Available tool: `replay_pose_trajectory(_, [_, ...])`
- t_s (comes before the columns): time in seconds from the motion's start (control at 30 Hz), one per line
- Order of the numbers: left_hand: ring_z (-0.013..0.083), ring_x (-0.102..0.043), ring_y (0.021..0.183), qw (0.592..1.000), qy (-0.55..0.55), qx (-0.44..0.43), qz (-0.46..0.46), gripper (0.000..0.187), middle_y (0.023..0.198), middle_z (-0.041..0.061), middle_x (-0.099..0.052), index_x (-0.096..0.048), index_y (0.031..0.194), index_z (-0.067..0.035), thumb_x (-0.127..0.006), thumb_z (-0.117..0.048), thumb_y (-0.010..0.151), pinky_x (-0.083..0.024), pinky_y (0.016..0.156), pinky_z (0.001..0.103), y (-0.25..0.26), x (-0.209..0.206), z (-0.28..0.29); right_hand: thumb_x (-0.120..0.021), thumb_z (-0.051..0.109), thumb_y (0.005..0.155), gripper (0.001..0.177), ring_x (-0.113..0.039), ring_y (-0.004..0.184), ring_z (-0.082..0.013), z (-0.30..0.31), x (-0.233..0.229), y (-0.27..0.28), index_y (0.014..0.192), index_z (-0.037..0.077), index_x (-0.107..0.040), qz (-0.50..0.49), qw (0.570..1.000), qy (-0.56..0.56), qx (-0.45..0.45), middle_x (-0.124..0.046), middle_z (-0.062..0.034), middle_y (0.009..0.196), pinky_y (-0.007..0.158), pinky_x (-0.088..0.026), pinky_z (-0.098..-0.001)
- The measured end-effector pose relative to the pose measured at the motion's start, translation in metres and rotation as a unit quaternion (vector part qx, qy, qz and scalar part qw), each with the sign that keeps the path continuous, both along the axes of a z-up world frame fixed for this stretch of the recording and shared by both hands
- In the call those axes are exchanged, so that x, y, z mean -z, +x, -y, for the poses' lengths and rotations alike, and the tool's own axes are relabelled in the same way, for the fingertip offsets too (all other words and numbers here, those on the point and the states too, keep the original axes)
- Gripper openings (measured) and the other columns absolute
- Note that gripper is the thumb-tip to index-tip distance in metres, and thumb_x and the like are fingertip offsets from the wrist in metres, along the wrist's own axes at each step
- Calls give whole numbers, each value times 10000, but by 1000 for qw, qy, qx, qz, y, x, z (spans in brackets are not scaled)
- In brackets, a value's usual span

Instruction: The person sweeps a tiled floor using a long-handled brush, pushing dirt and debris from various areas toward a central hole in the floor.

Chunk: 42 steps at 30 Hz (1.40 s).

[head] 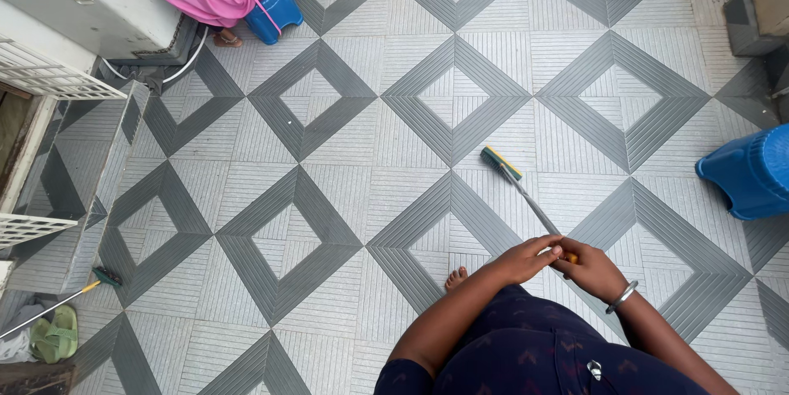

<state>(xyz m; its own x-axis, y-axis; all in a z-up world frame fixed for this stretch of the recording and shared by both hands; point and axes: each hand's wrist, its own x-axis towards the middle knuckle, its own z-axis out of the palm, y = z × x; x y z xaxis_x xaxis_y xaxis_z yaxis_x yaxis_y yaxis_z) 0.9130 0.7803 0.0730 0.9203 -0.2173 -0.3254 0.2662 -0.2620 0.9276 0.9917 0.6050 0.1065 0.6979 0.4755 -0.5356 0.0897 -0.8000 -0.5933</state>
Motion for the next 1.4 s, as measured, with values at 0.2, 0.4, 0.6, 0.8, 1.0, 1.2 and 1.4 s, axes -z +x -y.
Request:
replay_pose_trajectory(0.2, [315, -463, 1439, 988, -140, 69, -7, 791, 1482, 156, -584, -485, 1552, -197, -167, -701, 1033, -370, 1160, 477, 5, 2, -26, -566, 564, 898, 499, -762, 580, -232, -18, -86, -16, 1147, 193, -788, 53, 992, -111, -41, -760, -84, 650, 621, -599, -391])
replay_pose_trajectory(0.4, [260, -573, 1290, 995, -75, 36, 55, 721, 1264, 118, -718, -633, 1380, -152, -181, -628, 1084, 2, 1125, 396, 9, 73, -23, -556, 500, 906, 360, -720, 574, -291, -63, -76, -33, 944, 252, -815, 218, 964, -97, -114, -707, -72, 561, 584, -570, -427])
replay_pose_trajectory(0.6, [293, -687, 1136, 987, -96, -129, -29, 553, 1199, 128, -718, -654, 1299, -128, -299, -524, 1142, -499, 998, 377, 27, 79, -51, -524, 487, 944, 342, -735, 658, -305, -107, -39, 9, 1028, 222, -722, 174, 944, -108, -258, -746, -94, 714, 625, -589, -454])
replay_pose_trajectory(0.8, [331, -676, 1135, 963, 218, -157, 6, 382, 1242, 118, -679, -567, 1387, -190, -536, -297, 1022, -529, 928, 455, 91, 24, -75, -452, 657, 928, 545, -751, 769, -274, -133, -49, 109, 988, 202, -745, 126, 929, -159, -309, -765, -76, 795, 701, -603, -442])
replay_pose_trajectory(1.0, [349, -507, 1254, 938, 221, -66, 260, 346, 1439, 54, -619, -663, 1203, -192, -670, -165, 858, -523, 959, 423, 176, 8, -58, -346, 675, 967, 635, -750, 777, -254, -113, -102, 178, 987, 216, -783, 149, 914, -145, -348, -765, -79, 766, 749, -596, -412])
replay_pose_trajectory(1.2, [315, -502, 1293, 964, 187, -104, 155, 356, 1389, 64, -587, -596, 1301, -141, -620, -216, 954, -458, 1072, 424, 243, 39, -45, -432, 589, 954, 540, -746, 778, -307, -117, -86, 232, 1017, 186, -787, 187, 934, -27, -303, -774, -107, 778, 737, -586, -441])
replay_pose_trajectory(1.4, [329, -473, 1392, 940, 232, -131, 215, 421, 1497, 99, -510, -561, 1372, -105, -593, -249, 978, -428, 1168, 401, 273, 118, -34, -431, 522, 980, 478, -749, 791, -319, -107, -49, 267, 1041, 187, -766, 171, 925, -28, -339, -771, -110, 808, 739, -593, -456])
